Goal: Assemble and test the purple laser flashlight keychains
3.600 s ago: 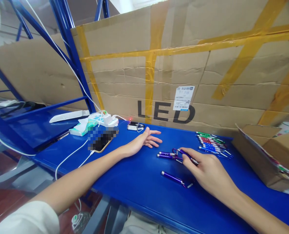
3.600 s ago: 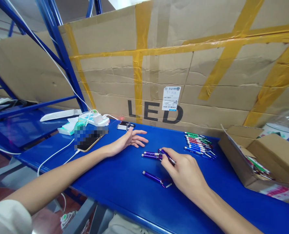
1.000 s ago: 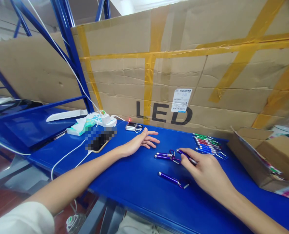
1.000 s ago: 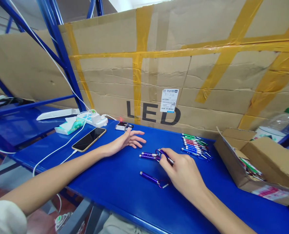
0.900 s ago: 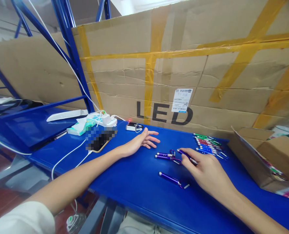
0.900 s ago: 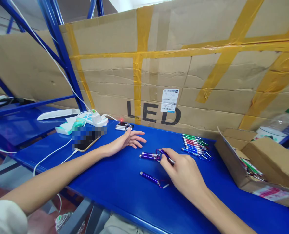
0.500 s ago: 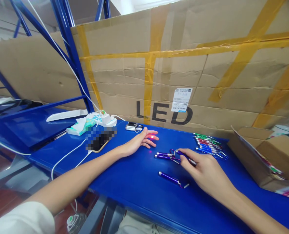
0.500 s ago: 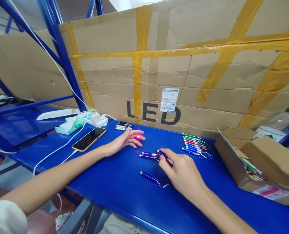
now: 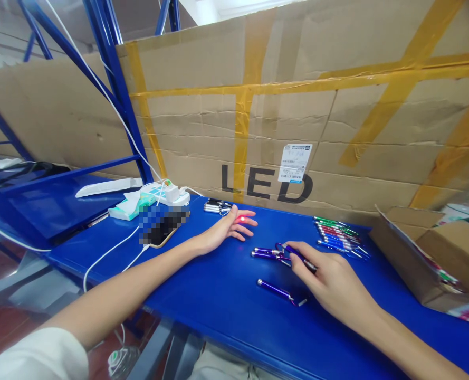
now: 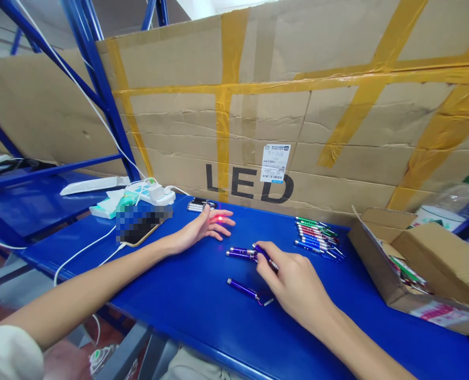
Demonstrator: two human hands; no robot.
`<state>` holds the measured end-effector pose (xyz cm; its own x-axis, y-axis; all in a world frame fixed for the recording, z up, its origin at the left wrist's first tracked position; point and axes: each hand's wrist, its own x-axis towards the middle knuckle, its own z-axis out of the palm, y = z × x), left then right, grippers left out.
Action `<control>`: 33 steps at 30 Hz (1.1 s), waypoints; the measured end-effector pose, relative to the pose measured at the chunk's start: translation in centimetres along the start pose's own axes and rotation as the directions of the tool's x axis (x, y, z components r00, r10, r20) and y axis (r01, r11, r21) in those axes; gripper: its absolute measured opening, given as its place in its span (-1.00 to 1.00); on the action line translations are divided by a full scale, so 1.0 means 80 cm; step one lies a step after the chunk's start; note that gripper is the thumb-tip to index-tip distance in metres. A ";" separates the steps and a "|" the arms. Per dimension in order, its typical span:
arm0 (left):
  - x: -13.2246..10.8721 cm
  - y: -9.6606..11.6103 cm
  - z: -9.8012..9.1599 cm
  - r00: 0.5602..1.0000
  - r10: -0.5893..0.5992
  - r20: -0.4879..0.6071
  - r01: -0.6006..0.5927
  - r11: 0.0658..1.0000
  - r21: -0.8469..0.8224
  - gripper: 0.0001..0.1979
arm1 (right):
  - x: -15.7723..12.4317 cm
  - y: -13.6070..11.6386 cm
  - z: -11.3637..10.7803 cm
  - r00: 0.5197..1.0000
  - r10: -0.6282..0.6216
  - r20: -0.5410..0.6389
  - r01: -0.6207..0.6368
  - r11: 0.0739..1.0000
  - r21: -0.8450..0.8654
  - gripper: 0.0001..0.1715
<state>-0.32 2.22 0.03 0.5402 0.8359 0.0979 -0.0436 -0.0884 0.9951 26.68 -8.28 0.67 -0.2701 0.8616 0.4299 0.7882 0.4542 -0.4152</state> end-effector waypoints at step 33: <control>-0.002 0.003 -0.001 0.999 -0.009 0.032 0.009 1.000 0.027 -0.08 | 0.000 0.006 0.001 0.997 -0.069 0.036 0.073 0.990 -0.122 -0.45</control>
<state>-0.52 2.08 0.27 0.5668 0.8191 0.0880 -0.0165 -0.0956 0.9953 27.03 -8.06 0.41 -0.3437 0.8359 0.4281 0.8278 0.4849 -0.2821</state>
